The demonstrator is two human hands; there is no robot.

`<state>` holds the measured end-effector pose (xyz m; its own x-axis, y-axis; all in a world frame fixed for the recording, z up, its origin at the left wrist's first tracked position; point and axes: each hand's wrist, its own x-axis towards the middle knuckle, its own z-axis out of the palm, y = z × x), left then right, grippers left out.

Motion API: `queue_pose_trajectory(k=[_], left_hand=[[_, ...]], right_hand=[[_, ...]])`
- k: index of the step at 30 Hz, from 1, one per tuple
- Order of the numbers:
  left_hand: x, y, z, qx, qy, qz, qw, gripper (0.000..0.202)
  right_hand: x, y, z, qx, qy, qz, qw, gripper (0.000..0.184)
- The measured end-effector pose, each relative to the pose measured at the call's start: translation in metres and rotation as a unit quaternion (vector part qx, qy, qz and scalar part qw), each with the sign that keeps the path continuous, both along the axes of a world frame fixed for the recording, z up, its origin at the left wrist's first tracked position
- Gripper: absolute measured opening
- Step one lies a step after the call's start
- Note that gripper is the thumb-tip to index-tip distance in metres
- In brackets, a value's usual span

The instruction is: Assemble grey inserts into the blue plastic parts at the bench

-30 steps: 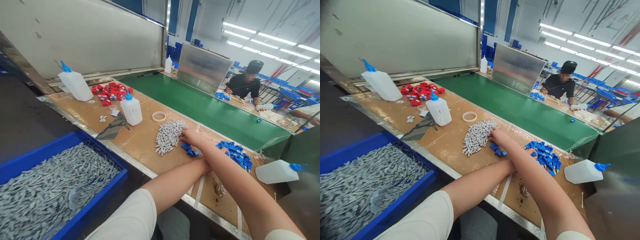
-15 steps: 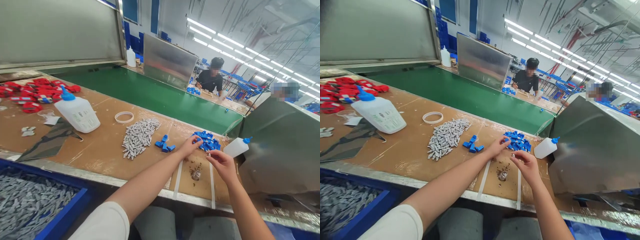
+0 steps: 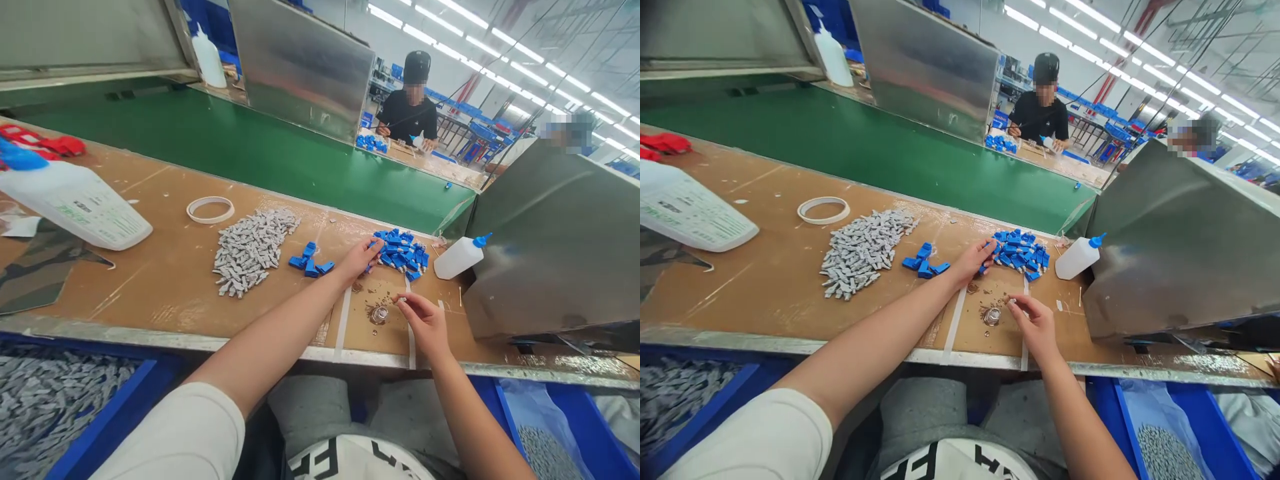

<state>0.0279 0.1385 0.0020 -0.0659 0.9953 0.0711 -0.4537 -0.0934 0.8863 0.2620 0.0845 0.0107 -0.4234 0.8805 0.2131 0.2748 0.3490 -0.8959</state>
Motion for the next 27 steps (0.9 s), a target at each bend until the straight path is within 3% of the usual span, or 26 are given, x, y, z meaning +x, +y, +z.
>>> queue_pose_trajectory(k=[6, 16, 23, 27], left_hand=[[-0.002, 0.003, -0.008, 0.008, 0.05, 0.031, 0.998, 0.065], [-0.002, -0.004, 0.0, 0.017, 0.037, 0.032, 0.999, 0.052], [0.0, -0.002, -0.011, 0.013, 0.128, 0.0, 0.992, 0.041], [0.003, -0.005, -0.007, 0.009, 0.148, -0.012, 0.989, 0.038]], right_hand=[[-0.002, -0.003, 0.002, 0.042, -0.019, 0.053, 0.997, 0.016], [-0.006, -0.003, -0.001, 0.077, -0.055, 0.093, 0.991, 0.017], [-0.013, -0.003, 0.002, 0.103, -0.069, 0.107, 0.986, 0.016], [-0.013, -0.004, 0.009, 0.074, -0.07, 0.1, 0.99, 0.016]])
